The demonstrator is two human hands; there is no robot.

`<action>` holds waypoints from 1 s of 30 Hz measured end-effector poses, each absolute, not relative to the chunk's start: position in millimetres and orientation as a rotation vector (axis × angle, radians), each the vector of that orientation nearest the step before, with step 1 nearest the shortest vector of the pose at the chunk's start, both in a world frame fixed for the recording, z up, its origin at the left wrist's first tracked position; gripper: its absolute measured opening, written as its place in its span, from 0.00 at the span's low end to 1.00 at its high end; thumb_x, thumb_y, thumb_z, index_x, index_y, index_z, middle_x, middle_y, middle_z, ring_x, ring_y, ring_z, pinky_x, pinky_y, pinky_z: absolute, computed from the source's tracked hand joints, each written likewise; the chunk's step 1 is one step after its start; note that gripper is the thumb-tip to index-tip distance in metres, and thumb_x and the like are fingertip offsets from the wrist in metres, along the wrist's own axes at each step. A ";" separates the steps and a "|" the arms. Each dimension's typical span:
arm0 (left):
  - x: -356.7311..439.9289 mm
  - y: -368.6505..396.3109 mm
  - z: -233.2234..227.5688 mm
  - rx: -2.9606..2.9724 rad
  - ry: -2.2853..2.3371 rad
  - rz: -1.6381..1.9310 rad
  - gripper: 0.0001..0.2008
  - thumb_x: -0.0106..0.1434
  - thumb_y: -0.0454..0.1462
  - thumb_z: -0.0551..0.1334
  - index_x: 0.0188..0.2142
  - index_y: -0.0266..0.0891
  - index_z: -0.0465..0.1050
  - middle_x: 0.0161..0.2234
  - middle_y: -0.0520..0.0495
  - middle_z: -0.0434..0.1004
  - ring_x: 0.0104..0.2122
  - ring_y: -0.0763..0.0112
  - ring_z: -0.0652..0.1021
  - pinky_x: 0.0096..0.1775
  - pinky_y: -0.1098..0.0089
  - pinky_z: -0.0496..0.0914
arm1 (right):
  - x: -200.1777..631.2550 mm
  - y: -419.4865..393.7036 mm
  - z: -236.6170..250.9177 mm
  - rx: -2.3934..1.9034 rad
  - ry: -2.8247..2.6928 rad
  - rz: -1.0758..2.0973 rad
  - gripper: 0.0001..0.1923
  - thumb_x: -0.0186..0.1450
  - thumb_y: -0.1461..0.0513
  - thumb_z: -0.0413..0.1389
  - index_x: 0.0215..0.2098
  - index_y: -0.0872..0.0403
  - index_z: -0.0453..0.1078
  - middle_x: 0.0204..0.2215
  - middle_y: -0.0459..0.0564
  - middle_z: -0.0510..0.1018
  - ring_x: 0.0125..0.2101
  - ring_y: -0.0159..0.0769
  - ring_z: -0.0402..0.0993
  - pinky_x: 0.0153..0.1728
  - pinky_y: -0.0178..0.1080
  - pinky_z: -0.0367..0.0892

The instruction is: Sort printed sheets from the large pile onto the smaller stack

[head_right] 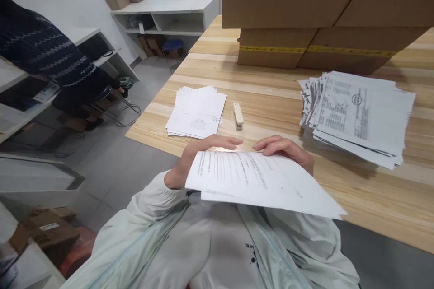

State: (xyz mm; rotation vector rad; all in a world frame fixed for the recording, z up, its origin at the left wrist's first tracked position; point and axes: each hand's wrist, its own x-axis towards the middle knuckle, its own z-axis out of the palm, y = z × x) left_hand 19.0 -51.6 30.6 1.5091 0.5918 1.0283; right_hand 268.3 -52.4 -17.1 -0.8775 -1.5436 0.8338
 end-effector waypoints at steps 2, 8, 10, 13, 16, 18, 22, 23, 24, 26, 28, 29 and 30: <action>23.4 -49.9 13.9 1.517 0.701 1.132 0.13 0.64 0.43 0.65 0.46 0.42 0.80 0.49 0.41 0.81 0.52 0.54 0.78 0.56 0.58 0.69 | 263.5 -53.9 -22.3 -0.816 -1.525 0.873 0.23 0.53 0.40 0.65 0.29 0.50 0.76 0.31 0.55 0.82 0.32 0.43 0.78 0.30 0.41 0.70; 31.0 -48.7 -19.6 1.480 0.710 1.233 0.14 0.66 0.44 0.62 0.48 0.43 0.77 0.47 0.43 0.80 0.48 0.60 0.78 0.51 0.61 0.70 | 248.1 -59.7 -38.7 -0.883 -1.359 0.861 0.22 0.57 0.41 0.62 0.31 0.51 0.75 0.33 0.56 0.81 0.36 0.46 0.77 0.32 0.43 0.69; 32.2 -48.0 -18.0 1.447 0.733 1.229 0.14 0.64 0.45 0.65 0.46 0.43 0.77 0.45 0.43 0.81 0.47 0.59 0.78 0.50 0.61 0.70 | 249.9 -59.1 -37.3 -0.879 -1.412 0.838 0.22 0.54 0.41 0.65 0.33 0.50 0.76 0.34 0.56 0.81 0.36 0.46 0.77 0.31 0.43 0.70; 34.1 -47.0 -15.2 1.420 0.766 1.251 0.13 0.62 0.45 0.67 0.43 0.42 0.77 0.42 0.43 0.81 0.44 0.60 0.79 0.48 0.62 0.70 | 249.7 -57.6 -31.4 -0.824 -1.386 0.798 0.17 0.58 0.46 0.64 0.31 0.50 0.76 0.30 0.54 0.81 0.33 0.43 0.77 0.30 0.43 0.70; 36.1 -45.9 -16.6 1.431 0.802 1.275 0.11 0.63 0.45 0.66 0.39 0.41 0.78 0.38 0.45 0.81 0.40 0.62 0.78 0.46 0.62 0.70 | 244.3 -56.9 -25.9 -0.843 -1.274 0.700 0.07 0.56 0.57 0.68 0.29 0.49 0.76 0.26 0.50 0.79 0.27 0.40 0.74 0.27 0.42 0.68; 37.1 -44.9 -18.2 1.428 0.844 1.288 0.11 0.62 0.45 0.67 0.38 0.41 0.79 0.37 0.46 0.81 0.38 0.62 0.78 0.45 0.62 0.70 | 241.4 -56.1 -23.7 -0.867 -1.229 0.625 0.07 0.53 0.62 0.70 0.28 0.49 0.77 0.25 0.48 0.78 0.25 0.39 0.73 0.26 0.42 0.68; 38.5 -43.5 -19.3 1.424 0.831 1.268 0.09 0.61 0.44 0.67 0.35 0.41 0.78 0.36 0.46 0.79 0.37 0.63 0.77 0.43 0.62 0.70 | 241.7 -53.5 -21.9 -0.826 -1.337 0.668 0.05 0.57 0.61 0.67 0.27 0.49 0.75 0.25 0.50 0.79 0.27 0.40 0.75 0.28 0.44 0.69; 38.9 -43.6 -19.3 1.425 0.807 1.260 0.09 0.62 0.44 0.67 0.36 0.41 0.77 0.37 0.46 0.79 0.38 0.63 0.77 0.43 0.63 0.70 | 242.4 -53.1 -21.8 -0.816 -1.369 0.691 0.04 0.58 0.62 0.66 0.29 0.49 0.75 0.25 0.50 0.79 0.28 0.40 0.75 0.29 0.43 0.69; 39.2 -43.8 -19.4 1.423 0.786 1.258 0.08 0.63 0.43 0.66 0.36 0.41 0.77 0.37 0.46 0.78 0.39 0.63 0.78 0.44 0.63 0.70 | 243.2 -52.8 -21.9 -0.806 -1.391 0.706 0.04 0.59 0.63 0.66 0.30 0.49 0.75 0.26 0.51 0.79 0.28 0.40 0.75 0.30 0.43 0.69; 39.7 -44.3 -19.9 1.413 0.777 1.254 0.08 0.64 0.43 0.66 0.37 0.41 0.76 0.38 0.45 0.78 0.41 0.63 0.78 0.46 0.63 0.70 | 245.0 -52.6 -22.4 -0.789 -1.419 0.709 0.04 0.60 0.64 0.65 0.32 0.49 0.75 0.27 0.51 0.80 0.29 0.39 0.76 0.31 0.42 0.70; 39.6 -43.9 -21.2 1.434 0.775 1.251 0.09 0.64 0.43 0.65 0.38 0.41 0.75 0.38 0.45 0.78 0.41 0.63 0.78 0.46 0.63 0.71 | 247.2 -52.5 -23.7 -0.777 -1.438 0.691 0.04 0.60 0.63 0.65 0.33 0.49 0.75 0.28 0.50 0.80 0.30 0.39 0.76 0.32 0.42 0.70; 39.4 -43.2 -22.2 1.459 0.770 1.254 0.10 0.64 0.44 0.65 0.39 0.40 0.75 0.38 0.46 0.78 0.41 0.64 0.78 0.46 0.64 0.71 | 248.5 -52.3 -24.9 -0.767 -1.445 0.682 0.04 0.60 0.63 0.65 0.34 0.49 0.76 0.28 0.50 0.80 0.30 0.39 0.76 0.32 0.42 0.70; 39.2 -42.4 -23.7 1.488 0.764 1.259 0.10 0.64 0.44 0.65 0.39 0.40 0.74 0.37 0.46 0.78 0.41 0.65 0.78 0.45 0.64 0.71 | 249.6 -52.1 -26.6 -0.757 -1.450 0.674 0.04 0.60 0.61 0.65 0.34 0.49 0.76 0.28 0.49 0.80 0.30 0.39 0.76 0.32 0.42 0.70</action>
